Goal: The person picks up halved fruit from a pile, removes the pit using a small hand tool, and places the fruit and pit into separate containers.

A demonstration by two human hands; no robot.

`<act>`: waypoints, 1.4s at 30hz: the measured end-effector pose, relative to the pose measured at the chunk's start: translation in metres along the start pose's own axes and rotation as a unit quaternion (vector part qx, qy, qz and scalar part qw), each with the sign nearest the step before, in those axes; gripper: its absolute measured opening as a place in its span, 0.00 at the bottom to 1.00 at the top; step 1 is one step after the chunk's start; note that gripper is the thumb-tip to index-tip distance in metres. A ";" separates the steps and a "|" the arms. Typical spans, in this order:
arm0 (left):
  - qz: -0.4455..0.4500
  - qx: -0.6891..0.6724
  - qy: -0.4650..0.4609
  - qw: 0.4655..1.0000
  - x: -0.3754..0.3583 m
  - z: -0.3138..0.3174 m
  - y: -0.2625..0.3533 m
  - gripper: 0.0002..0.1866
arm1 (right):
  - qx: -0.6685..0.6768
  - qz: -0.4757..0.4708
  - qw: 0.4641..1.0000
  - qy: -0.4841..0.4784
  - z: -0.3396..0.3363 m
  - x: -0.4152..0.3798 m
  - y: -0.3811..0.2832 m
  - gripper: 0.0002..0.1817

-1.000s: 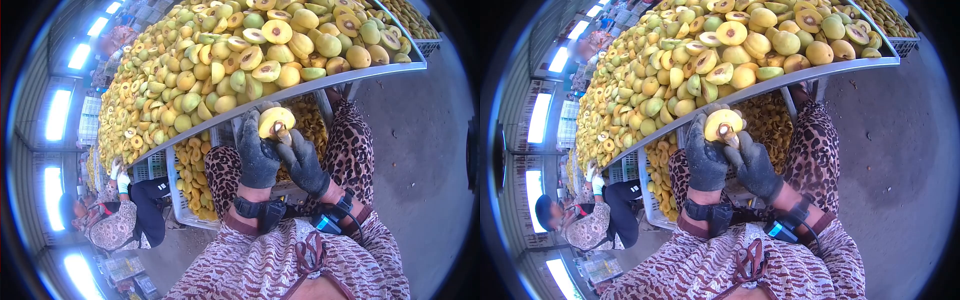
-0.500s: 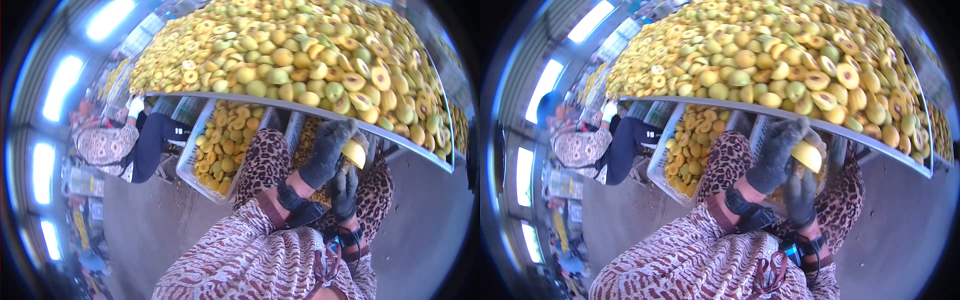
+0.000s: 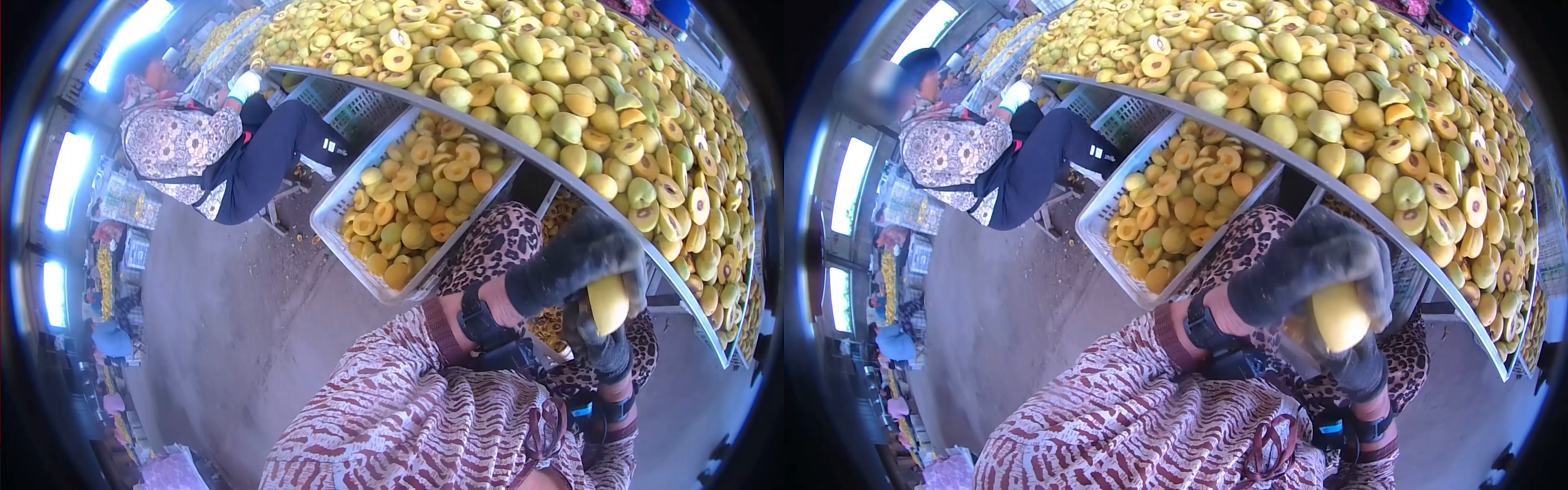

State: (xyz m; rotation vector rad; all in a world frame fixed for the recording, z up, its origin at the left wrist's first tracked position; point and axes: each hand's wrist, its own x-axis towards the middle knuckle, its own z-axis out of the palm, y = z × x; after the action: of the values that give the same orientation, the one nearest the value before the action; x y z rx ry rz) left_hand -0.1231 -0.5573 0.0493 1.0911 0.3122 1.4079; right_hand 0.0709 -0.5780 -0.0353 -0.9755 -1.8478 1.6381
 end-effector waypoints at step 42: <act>-0.203 0.922 0.150 0.295 -0.118 -0.506 -0.045 0.31 | -0.256 0.082 0.947 0.174 0.002 0.055 0.044 0.16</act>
State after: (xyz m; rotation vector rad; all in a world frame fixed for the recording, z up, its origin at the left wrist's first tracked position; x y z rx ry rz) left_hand -0.4990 -0.4398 -0.2931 2.0565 2.7640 0.0036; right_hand 0.0439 -0.5357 -0.0842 -1.5590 -2.0122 0.9805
